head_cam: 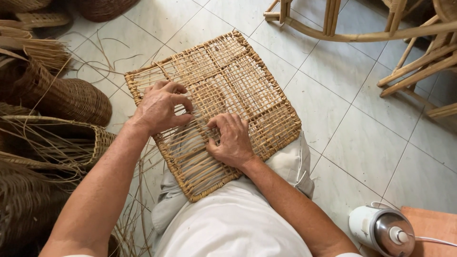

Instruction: The person weaves strips of rattan through a rectangular wooden frame to create a mesh panel, using their hands to guide and tighten the strips.

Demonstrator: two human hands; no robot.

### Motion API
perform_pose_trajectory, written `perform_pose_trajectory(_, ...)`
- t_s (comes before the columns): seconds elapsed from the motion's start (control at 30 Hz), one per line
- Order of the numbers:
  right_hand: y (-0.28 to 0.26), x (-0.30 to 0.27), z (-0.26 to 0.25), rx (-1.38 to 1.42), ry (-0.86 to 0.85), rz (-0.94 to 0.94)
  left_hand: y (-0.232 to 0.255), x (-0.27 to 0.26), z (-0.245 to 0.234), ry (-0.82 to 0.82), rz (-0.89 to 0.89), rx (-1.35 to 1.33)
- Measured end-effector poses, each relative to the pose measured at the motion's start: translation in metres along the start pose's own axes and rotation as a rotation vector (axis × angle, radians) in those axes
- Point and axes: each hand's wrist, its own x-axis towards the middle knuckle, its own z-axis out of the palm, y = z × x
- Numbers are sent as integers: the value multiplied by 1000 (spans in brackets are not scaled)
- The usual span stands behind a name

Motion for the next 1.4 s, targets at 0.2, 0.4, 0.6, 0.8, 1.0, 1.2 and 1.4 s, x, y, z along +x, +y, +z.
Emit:
perform_pose_trajectory(0.2, 3, 0, 2, 26, 3, -12, -4, 3, 7, 28, 20, 6)
perform_pose_trajectory(0.4, 4, -2, -2, 39, 34, -47, 0, 0, 3, 42, 6, -38)
perform_pose_trajectory(0.6, 11, 3, -8, 55, 35, -100, 16, -11, -6, 16, -21, -152)
perform_pose_trajectory(0.8, 9, 11, -8, -61, 31, -152, 8, -13, 19, 66, 28, -154)
perform_pose_trajectory(1.0, 12, 19, -1, -172, 24, -180, 3, -14, 33, 113, 69, -58)
perform_pose_trajectory(1.2, 0, 23, -8, -190, -1, -185, 0, -15, 39, 123, 46, -76)
perform_pose_trajectory(1.4, 21, 24, 0, -126, 8, -151, 12, -17, 17, 142, 32, -121)
